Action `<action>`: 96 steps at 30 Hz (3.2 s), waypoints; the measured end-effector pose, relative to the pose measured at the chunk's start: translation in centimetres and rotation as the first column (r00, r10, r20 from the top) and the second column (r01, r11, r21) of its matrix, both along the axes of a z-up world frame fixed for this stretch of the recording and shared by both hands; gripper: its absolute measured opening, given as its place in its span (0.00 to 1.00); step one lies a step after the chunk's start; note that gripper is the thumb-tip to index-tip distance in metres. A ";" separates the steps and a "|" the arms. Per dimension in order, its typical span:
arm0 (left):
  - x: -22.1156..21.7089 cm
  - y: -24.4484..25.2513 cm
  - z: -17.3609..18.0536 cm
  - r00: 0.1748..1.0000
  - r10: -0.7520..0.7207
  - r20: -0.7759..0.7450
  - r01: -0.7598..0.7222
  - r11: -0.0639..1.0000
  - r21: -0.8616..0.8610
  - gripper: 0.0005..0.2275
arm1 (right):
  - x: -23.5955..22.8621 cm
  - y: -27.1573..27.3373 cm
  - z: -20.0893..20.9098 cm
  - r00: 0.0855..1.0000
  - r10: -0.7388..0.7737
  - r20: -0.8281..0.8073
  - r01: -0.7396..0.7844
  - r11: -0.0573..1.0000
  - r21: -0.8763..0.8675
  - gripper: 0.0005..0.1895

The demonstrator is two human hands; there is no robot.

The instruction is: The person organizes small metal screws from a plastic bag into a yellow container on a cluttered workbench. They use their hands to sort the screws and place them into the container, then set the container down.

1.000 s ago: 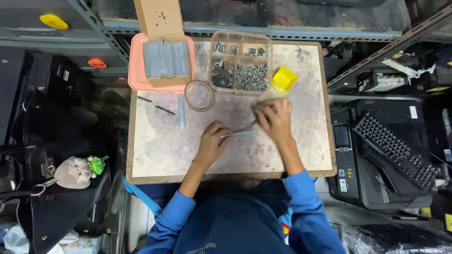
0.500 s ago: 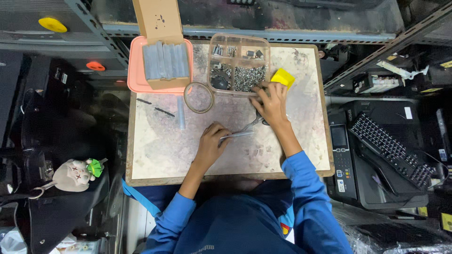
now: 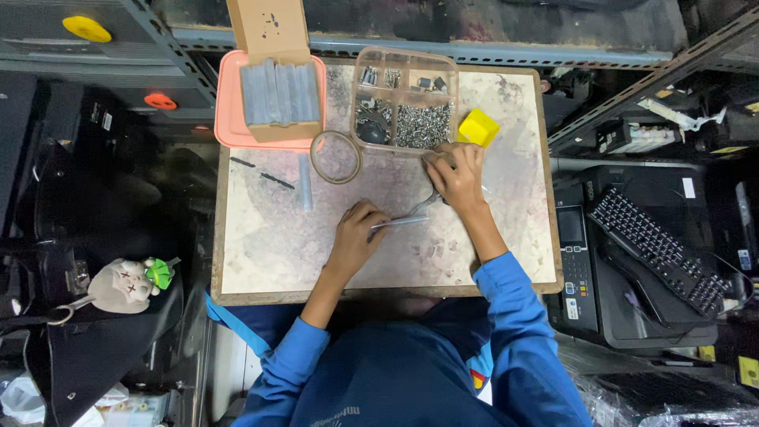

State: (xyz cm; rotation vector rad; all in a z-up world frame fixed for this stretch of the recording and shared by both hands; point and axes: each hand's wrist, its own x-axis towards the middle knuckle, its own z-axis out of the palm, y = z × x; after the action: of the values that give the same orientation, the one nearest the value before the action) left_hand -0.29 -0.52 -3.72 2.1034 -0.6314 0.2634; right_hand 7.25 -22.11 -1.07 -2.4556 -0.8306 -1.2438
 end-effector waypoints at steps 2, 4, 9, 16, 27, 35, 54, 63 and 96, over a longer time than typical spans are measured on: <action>0.0 0.0 -0.2 1.000 0.005 0.008 -0.005 1.000 0.004 0.06 | -0.1 0.1 0.2 1.000 -0.006 0.001 0.006 1.000 -0.005 0.03; 0.0 0.0 -0.3 1.000 0.010 0.018 -0.010 1.000 0.007 0.06 | -0.2 0.2 0.3 1.000 -0.012 0.004 0.012 1.000 -0.011 0.02; 0.0 0.1 -0.5 0.991 0.041 0.124 -0.046 0.998 0.035 0.06 | -1.0 0.9 2.5 0.999 -0.014 -0.046 0.016 0.998 0.056 0.02; 0.1 0.2 -1.1 0.989 0.037 0.142 -0.044 0.998 0.045 0.05 | -1.2 0.4 2.5 0.997 -0.014 -0.081 0.019 0.998 0.053 0.03; 0.0 0.1 -0.4 0.983 0.023 0.182 -0.035 0.998 0.061 0.04 | -5.1 3.1 4.0 0.970 0.098 -0.222 -0.067 0.987 0.143 0.04; 0.0 0.1 0.0 0.967 0.013 0.256 -0.027 0.998 0.055 0.04 | -6.9 4.5 3.7 0.885 0.179 -0.429 -0.171 0.984 0.057 0.01; 0.0 0.1 -0.5 0.967 0.032 0.253 -0.043 0.998 0.040 0.06 | -8.5 4.0 3.5 0.812 0.158 -0.561 -0.201 0.980 -0.015 0.06; 0.1 0.0 -1.0 0.957 0.012 0.291 -0.026 0.999 0.042 0.06 | -7.2 3.1 3.0 0.744 0.235 -0.625 -0.167 0.972 0.167 0.03; 0.4 10.3 0.5 0.586 0.722 0.368 -0.731 0.667 -0.144 0.09 | -9.5 -5.9 5.3 0.717 -0.205 -0.666 0.492 0.826 0.275 0.14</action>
State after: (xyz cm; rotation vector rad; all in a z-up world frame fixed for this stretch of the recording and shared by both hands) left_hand 0.07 9.77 -3.18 2.2481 0.0740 1.1873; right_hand -2.22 -28.01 4.18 -2.4364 0.1170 -0.5319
